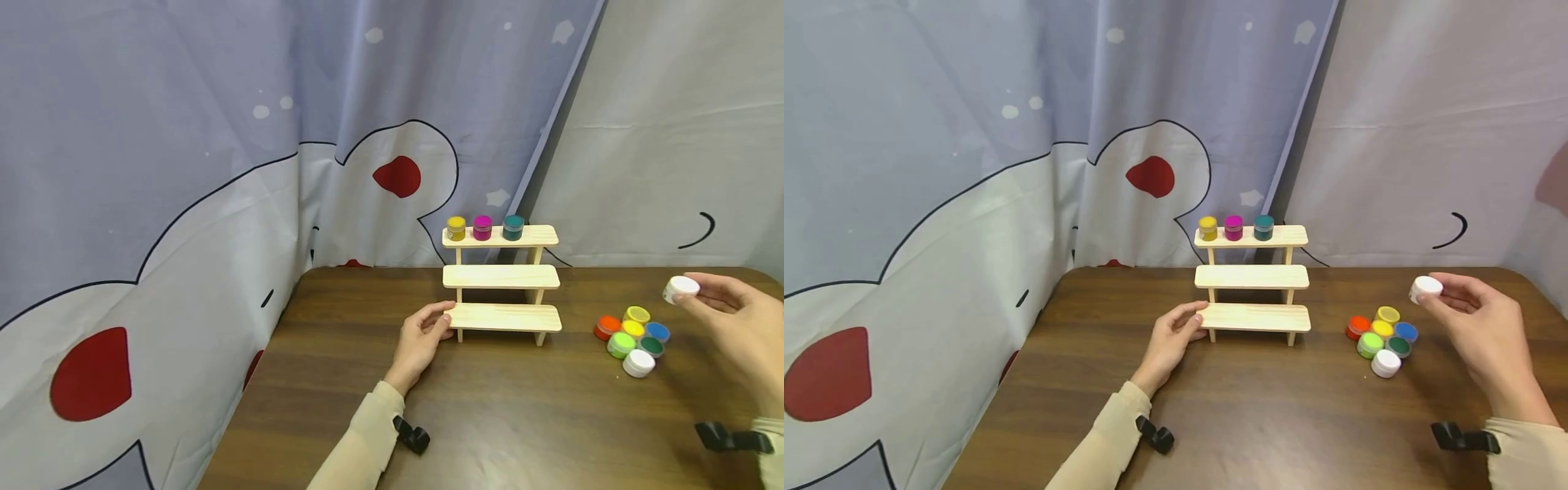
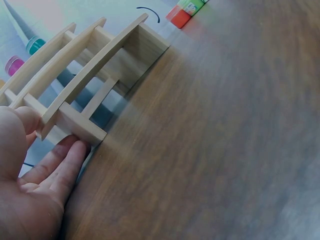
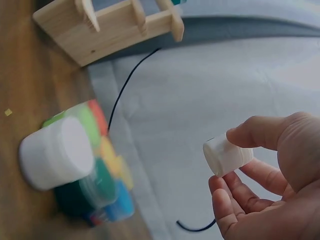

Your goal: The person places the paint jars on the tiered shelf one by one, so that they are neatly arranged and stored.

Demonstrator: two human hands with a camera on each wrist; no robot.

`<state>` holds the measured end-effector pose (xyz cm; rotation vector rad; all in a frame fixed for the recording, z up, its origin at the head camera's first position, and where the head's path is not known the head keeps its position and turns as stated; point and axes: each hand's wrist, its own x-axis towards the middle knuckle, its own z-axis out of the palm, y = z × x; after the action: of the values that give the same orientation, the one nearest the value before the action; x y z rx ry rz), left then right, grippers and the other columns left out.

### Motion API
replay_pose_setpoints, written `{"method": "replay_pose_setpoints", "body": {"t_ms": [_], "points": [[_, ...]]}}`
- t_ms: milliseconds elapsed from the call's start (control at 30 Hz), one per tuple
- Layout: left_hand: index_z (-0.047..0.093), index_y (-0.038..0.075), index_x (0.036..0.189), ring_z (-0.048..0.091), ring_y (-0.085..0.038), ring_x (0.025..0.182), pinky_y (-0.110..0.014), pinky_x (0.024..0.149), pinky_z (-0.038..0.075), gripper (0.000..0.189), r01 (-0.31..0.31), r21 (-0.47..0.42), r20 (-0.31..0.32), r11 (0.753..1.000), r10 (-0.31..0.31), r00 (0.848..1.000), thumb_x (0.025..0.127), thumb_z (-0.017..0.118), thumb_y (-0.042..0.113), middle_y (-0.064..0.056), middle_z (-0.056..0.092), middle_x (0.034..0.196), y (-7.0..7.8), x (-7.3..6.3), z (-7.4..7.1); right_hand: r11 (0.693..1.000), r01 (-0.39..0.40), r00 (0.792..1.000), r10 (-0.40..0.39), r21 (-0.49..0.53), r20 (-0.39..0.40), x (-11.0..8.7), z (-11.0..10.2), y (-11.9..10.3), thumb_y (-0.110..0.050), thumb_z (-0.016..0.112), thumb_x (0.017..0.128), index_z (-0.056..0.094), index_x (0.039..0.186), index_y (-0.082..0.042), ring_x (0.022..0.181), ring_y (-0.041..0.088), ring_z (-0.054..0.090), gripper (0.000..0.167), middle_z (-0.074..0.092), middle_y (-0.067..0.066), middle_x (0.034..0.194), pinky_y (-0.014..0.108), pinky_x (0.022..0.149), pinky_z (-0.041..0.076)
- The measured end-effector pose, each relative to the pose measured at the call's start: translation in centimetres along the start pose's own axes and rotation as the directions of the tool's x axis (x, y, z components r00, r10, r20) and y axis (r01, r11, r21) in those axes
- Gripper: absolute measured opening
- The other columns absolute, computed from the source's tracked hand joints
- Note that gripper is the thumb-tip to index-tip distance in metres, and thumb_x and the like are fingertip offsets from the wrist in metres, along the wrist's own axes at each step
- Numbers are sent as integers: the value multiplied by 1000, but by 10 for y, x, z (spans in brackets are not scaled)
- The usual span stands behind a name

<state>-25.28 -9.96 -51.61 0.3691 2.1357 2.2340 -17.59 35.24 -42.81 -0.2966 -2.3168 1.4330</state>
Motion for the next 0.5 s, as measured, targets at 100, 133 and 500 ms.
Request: {"method": "replay_pose_setpoints", "body": {"t_ms": [100,133,500], "points": [[78,11,139,76,-26,120,-41,101,68,28,3,6,-1,1000,-3,1000,112,68,9,-15,73,142,1,-1,0,999,30,1000,-30,-29,6,5,1,-14,-20,82,104,69,122,-38,88,-23,60,29,63,-46,97,-2,70,49],[78,11,139,76,-26,120,-41,101,68,28,3,6,-1,1000,-3,1000,112,68,9,-15,72,143,1,-1,0,998,41,999,-40,-39,11,7,2,-18,-21,82,104,70,124,-36,88,-24,60,28,63,-45,98,-2,71,49],[78,11,139,77,-25,118,-37,99,68,28,-2,11,-5,1000,2,1000,112,69,11,-16,73,142,1,-1,-1,986,103,990,-89,-129,107,26,23,-70,-44,82,103,69,144,-11,91,-19,63,53,66,-42,99,4,71,50]]}}
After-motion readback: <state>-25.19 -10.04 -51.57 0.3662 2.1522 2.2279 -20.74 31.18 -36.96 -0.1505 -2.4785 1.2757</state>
